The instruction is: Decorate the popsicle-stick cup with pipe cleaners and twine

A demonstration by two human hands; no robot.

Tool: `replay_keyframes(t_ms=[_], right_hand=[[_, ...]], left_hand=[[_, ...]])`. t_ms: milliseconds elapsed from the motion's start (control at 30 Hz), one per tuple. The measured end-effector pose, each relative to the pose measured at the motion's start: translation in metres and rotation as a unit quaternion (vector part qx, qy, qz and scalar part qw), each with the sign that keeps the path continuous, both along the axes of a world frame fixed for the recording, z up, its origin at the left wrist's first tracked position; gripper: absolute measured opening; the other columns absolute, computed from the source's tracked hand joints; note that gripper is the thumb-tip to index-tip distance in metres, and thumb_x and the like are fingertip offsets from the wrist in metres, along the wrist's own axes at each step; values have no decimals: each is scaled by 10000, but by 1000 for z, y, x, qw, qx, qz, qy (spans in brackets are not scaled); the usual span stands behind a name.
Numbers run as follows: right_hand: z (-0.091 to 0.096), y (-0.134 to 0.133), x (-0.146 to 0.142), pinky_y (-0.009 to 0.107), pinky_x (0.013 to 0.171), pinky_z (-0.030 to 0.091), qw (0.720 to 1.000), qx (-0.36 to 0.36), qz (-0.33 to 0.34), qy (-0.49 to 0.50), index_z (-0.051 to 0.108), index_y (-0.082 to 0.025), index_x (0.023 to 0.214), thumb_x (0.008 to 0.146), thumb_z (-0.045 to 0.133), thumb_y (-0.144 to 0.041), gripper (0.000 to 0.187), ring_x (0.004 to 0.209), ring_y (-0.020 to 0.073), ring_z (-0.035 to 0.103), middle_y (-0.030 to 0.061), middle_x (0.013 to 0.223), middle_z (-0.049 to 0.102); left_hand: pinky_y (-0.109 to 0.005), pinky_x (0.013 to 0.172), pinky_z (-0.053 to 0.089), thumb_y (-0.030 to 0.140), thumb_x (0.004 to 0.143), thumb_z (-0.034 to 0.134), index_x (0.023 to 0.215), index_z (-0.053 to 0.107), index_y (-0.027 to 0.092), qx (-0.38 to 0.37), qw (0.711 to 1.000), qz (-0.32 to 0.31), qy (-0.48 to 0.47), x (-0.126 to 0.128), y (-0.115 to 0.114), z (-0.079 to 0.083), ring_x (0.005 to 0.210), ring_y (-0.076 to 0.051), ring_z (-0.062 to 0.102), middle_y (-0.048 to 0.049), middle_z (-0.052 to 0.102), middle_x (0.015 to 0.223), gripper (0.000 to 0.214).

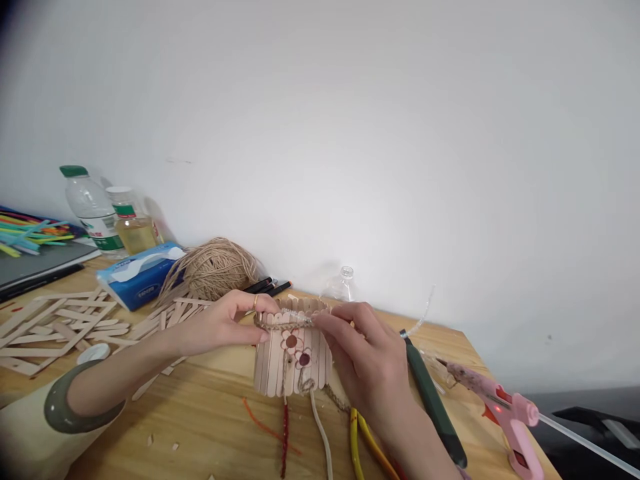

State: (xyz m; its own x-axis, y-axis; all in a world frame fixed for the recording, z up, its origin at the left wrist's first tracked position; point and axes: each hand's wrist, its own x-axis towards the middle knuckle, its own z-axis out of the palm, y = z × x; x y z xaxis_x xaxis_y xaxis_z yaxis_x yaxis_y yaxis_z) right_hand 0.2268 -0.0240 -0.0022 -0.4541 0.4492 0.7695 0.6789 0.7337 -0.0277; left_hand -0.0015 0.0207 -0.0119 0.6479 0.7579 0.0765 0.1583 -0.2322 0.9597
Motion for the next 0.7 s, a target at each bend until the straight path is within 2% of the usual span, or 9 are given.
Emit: replay_keyframes(t_ms=[133,367,567,700], right_hand=[[-1,3,-1,234,583,453,999,-22,42,5,594,-185,950,825,500,-12,234,730,129,548,47,831,564],[-6,7,1,243,578,437,997,-67,28,0,593,-219,972,839,467,-23,268,735,133,526,39,853,535],[-7,8,2,248,586,433,998,-44,37,-19,578,-215,999,834,467,-7,288,743,134,511,42,862,532],[-7,9,2,252,586,429,998,-26,33,-39,570,-217,1011,831,470,0,299,751,140,501,45,874,534]], left_hand=[[-268,763,444,156,714,575,897,673,135,19,1000,-1,-9,2,-3,3,872,-188,564,-29,649,879,209],[-265,759,427,157,710,577,870,671,146,34,999,-7,-18,2,-5,4,820,-172,557,-16,647,846,186],[-282,777,414,195,689,598,851,653,127,11,999,24,-35,3,-7,4,836,-180,546,-35,629,861,184],[-295,808,404,184,673,591,845,656,131,26,998,35,-35,3,-8,2,864,-193,553,-46,643,901,192]])
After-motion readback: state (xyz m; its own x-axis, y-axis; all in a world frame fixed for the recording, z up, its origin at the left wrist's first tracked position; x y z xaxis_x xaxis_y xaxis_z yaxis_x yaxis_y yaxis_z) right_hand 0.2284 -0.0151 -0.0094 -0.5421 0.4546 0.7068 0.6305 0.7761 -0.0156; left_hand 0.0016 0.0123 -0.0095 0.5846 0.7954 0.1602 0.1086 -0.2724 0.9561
